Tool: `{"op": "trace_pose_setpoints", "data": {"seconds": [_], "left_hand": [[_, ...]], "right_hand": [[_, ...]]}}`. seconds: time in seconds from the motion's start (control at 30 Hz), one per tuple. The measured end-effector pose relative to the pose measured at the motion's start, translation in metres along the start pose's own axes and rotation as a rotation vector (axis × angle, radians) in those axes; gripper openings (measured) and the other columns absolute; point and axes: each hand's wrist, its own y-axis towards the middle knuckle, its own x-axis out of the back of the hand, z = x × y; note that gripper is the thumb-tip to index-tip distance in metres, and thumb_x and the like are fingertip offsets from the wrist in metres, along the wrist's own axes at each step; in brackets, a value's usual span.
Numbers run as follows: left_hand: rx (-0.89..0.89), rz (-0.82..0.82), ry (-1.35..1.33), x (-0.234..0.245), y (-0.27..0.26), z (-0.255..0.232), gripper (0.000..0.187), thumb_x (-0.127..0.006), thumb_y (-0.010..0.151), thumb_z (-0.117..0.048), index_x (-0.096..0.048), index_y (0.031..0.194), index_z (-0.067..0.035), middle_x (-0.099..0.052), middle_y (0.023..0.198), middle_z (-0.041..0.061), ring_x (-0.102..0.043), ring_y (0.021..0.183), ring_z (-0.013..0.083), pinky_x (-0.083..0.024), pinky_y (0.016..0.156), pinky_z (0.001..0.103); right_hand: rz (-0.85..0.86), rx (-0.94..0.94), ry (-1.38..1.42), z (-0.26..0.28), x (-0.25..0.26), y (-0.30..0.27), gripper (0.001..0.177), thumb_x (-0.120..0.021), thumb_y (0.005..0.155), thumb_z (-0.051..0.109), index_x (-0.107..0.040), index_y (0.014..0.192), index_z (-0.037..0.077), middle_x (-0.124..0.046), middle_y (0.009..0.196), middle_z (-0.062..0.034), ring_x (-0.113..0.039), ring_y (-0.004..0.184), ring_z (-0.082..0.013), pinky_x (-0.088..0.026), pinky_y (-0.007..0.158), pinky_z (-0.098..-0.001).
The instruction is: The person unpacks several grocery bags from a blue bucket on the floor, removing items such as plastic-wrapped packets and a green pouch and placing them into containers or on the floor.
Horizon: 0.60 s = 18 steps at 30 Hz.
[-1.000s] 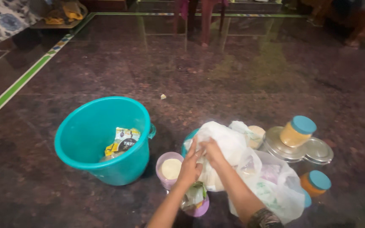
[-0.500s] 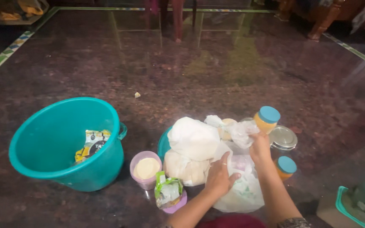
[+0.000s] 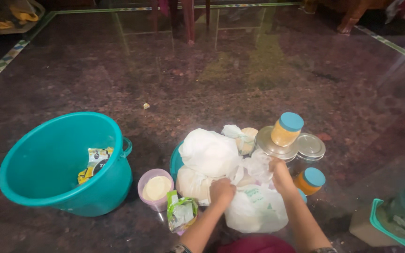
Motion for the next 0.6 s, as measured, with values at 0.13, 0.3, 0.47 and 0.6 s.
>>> {"op": "trace_pose_setpoints", "data": {"seconds": [0.13, 0.3, 0.47, 0.6], "left_hand": [[0.058, 0.004, -0.414, 0.005, 0.013, 0.032, 0.026, -0.066, 0.082, -0.021, -0.076, 0.096, -0.002, -0.072, 0.092, 0.016, -0.066, 0.09, 0.0334, -0.051, 0.084, 0.042], [-0.075, -0.108, -1.001, 0.01, 0.0, 0.024, 0.025, -0.061, 0.08, -0.016, -0.074, 0.091, 0.003, -0.069, 0.075, 0.011, -0.063, 0.072, 0.0196, -0.049, 0.068, 0.031], [-0.174, -0.011, -1.025, 0.008, -0.009, -0.003, 0.033, -0.057, 0.086, -0.012, -0.07, 0.114, 0.0, -0.065, 0.078, 0.005, -0.061, 0.072, 0.0153, -0.05, 0.066, 0.03], [-0.273, 0.087, -0.924, 0.02, -0.024, -0.026, 0.041, -0.055, 0.087, -0.011, -0.067, 0.124, 0.0, -0.065, 0.075, 0.008, -0.062, 0.067, 0.017, -0.052, 0.064, 0.03]], "right_hand": [[0.189, -0.045, -0.322, -0.009, -0.009, -0.005, 0.044, -0.052, 0.069, -0.005, -0.07, 0.109, 0.0, -0.065, 0.096, -0.0068, -0.056, 0.079, -0.0182, -0.044, 0.065, -0.0309], [0.868, 0.154, -0.924, -0.059, -0.021, 0.003, 0.039, -0.069, 0.07, 0.001, -0.074, 0.109, -0.002, -0.077, 0.115, -0.0177, -0.07, 0.099, -0.0226, -0.054, 0.085, -0.0326], [0.735, 0.168, -1.303, -0.118, -0.053, -0.01, 0.037, -0.069, 0.073, 0.007, -0.074, 0.109, 0.0, -0.077, 0.113, -0.0165, -0.07, 0.1, -0.0231, -0.054, 0.086, -0.0338], [0.664, 0.219, -1.424, -0.149, -0.08, -0.028, 0.036, -0.07, 0.075, 0.012, -0.075, 0.109, 0.003, -0.076, 0.112, -0.0153, -0.07, 0.1, -0.0236, -0.054, 0.087, -0.035]]}}
